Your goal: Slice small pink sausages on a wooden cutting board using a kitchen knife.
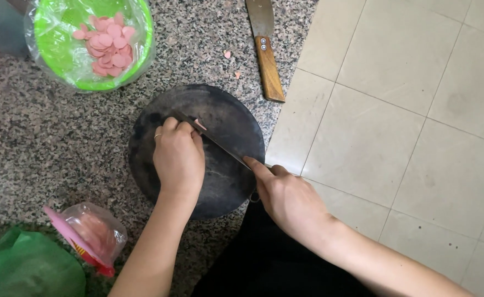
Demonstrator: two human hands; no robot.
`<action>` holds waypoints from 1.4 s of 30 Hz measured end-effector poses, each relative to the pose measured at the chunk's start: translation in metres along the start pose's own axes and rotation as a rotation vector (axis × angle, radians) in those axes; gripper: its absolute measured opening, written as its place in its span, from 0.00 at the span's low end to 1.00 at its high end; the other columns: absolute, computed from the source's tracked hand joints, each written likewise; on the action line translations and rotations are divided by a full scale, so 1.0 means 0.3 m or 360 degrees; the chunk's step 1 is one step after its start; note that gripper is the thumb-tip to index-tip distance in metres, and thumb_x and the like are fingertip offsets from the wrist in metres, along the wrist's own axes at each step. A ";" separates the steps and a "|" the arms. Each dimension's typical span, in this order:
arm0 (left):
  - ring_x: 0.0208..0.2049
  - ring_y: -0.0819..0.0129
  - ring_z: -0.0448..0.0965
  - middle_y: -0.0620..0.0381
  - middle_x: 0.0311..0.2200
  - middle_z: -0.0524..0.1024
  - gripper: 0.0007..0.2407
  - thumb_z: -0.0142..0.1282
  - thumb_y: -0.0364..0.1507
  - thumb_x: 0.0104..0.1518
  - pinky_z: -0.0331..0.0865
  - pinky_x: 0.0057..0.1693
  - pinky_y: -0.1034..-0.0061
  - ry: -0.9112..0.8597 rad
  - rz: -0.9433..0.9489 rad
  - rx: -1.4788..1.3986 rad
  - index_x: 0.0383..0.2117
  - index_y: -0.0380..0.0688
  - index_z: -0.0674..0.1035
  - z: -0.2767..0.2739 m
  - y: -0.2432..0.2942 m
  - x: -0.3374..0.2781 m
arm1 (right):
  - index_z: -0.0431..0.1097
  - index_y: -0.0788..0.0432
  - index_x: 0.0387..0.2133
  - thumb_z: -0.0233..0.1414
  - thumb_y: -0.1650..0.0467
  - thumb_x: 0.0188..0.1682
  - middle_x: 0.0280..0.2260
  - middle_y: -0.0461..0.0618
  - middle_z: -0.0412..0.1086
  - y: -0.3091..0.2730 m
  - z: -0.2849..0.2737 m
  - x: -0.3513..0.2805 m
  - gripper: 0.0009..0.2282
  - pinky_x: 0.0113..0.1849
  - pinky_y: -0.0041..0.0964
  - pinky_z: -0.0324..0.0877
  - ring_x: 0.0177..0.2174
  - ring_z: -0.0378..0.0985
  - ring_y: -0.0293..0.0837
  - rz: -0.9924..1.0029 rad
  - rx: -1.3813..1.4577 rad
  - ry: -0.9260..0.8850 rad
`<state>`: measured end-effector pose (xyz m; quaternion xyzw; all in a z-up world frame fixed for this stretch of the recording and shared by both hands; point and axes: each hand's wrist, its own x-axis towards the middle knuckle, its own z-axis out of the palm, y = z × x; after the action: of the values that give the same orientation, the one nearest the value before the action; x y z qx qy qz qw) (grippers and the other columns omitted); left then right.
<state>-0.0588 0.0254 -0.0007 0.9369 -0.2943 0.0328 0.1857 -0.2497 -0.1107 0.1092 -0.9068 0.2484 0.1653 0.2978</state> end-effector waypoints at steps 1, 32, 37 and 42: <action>0.44 0.50 0.84 0.56 0.35 0.75 0.11 0.65 0.34 0.72 0.86 0.41 0.63 -0.0007 0.0006 -0.0001 0.29 0.48 0.86 -0.005 0.006 0.001 | 0.71 0.48 0.70 0.46 0.68 0.63 0.41 0.69 0.83 0.002 0.004 0.002 0.21 0.36 0.72 0.87 0.37 0.91 0.76 0.0008 0.0004 -0.0001; 0.47 0.49 0.83 0.59 0.36 0.72 0.06 0.68 0.29 0.63 0.86 0.41 0.61 -0.0101 0.0011 0.0044 0.29 0.49 0.82 -0.026 0.010 0.003 | 0.73 0.54 0.70 0.47 0.69 0.65 0.40 0.74 0.83 -0.005 0.124 0.241 0.21 0.39 0.75 0.83 0.39 0.88 0.82 -0.0167 0.0276 0.0102; 0.48 0.50 0.82 0.59 0.37 0.72 0.04 0.68 0.29 0.60 0.86 0.44 0.64 -0.0095 0.0016 0.0079 0.30 0.50 0.82 -0.006 -0.005 0.000 | 0.71 0.49 0.72 0.46 0.68 0.65 0.40 0.71 0.82 -0.009 0.171 0.304 0.22 0.40 0.74 0.84 0.39 0.88 0.80 -0.0175 0.0277 0.0106; 0.47 0.50 0.83 0.60 0.37 0.72 0.03 0.68 0.28 0.60 0.85 0.45 0.63 -0.0075 0.0027 0.0080 0.31 0.51 0.84 0.008 -0.018 0.004 | 0.71 0.51 0.73 0.46 0.69 0.65 0.40 0.71 0.82 -0.014 0.170 0.306 0.22 0.39 0.73 0.84 0.39 0.89 0.80 -0.0202 0.0308 0.0133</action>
<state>-0.0550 0.0280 -0.0044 0.9392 -0.3057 0.0196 0.1548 -0.1798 -0.1084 0.0308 -0.8937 0.2176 0.0835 0.3833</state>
